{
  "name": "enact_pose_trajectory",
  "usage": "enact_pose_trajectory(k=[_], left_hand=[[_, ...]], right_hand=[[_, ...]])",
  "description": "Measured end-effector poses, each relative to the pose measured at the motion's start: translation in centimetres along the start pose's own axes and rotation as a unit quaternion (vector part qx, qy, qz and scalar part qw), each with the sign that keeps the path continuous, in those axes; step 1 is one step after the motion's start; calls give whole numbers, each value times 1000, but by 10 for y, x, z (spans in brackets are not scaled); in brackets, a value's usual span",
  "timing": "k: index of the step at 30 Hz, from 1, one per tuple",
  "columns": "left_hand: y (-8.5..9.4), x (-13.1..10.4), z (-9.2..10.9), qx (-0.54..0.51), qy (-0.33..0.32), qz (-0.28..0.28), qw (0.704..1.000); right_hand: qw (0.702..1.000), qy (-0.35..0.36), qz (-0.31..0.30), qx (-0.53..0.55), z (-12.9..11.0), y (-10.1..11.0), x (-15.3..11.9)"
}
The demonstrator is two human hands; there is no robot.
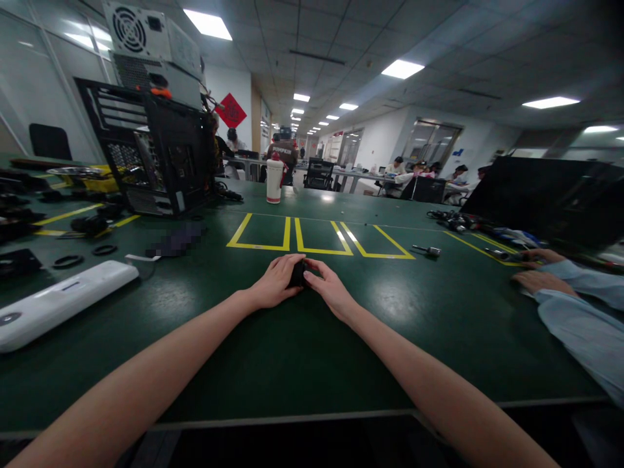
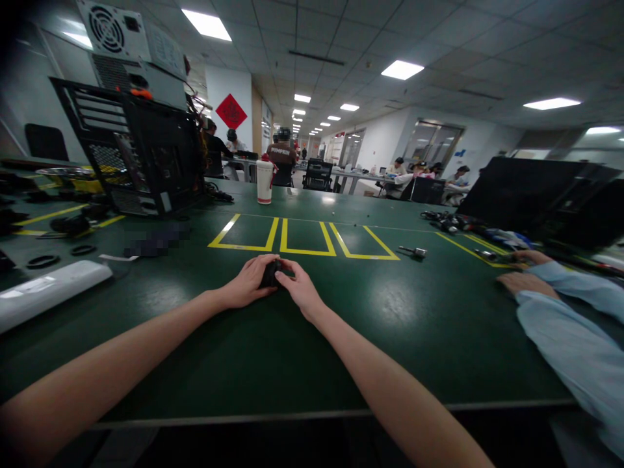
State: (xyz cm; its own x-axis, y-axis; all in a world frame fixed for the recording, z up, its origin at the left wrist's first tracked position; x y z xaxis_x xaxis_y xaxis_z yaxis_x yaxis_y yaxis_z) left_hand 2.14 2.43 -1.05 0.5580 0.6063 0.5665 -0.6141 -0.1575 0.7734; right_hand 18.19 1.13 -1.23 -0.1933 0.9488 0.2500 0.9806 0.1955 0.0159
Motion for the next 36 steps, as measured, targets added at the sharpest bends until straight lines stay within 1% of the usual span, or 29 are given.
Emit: enact_pose_trajectory(k=[4, 8, 14, 19, 25, 31, 36], left_hand=[[0, 0, -1, 1, 0, 1, 1000], [1, 0, 0, -1, -2, -1, 1000], [4, 0, 3, 1, 2, -11, 1000], [2, 0, 1, 8, -1, -7, 1000], [0, 0, -1, 10, -3, -4, 1000], [0, 0, 0, 2, -2, -1, 1000], [0, 0, -1, 1, -1, -3, 1000]], right_hand=[[1000, -9, -2, 2, -5, -2, -2], [1000, -2, 4, 11, -8, -4, -4], [1000, 9, 7, -12, -5, -2, -3], [1000, -13, -5, -10, -2, -1, 0], [1000, 5, 2, 23, -7, -5, -3], [1000, 11, 11, 0, -8, -4, -4], [1000, -15, -4, -8, -4, -2, -2]])
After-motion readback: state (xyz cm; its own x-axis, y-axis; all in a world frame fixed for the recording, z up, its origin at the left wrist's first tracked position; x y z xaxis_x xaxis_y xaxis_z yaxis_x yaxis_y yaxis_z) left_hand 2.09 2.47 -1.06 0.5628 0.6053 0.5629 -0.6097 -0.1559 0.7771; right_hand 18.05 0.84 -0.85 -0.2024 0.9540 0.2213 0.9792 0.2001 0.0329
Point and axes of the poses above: each hand's wrist, its own x-axis towards the middle knuckle, its own y-axis out of the back of the hand, z = x × y, the point moved 1 cm from there along x, towards the middle knuckle, and after that the axes turned 3 degrees about z, right-handed, at the moved point
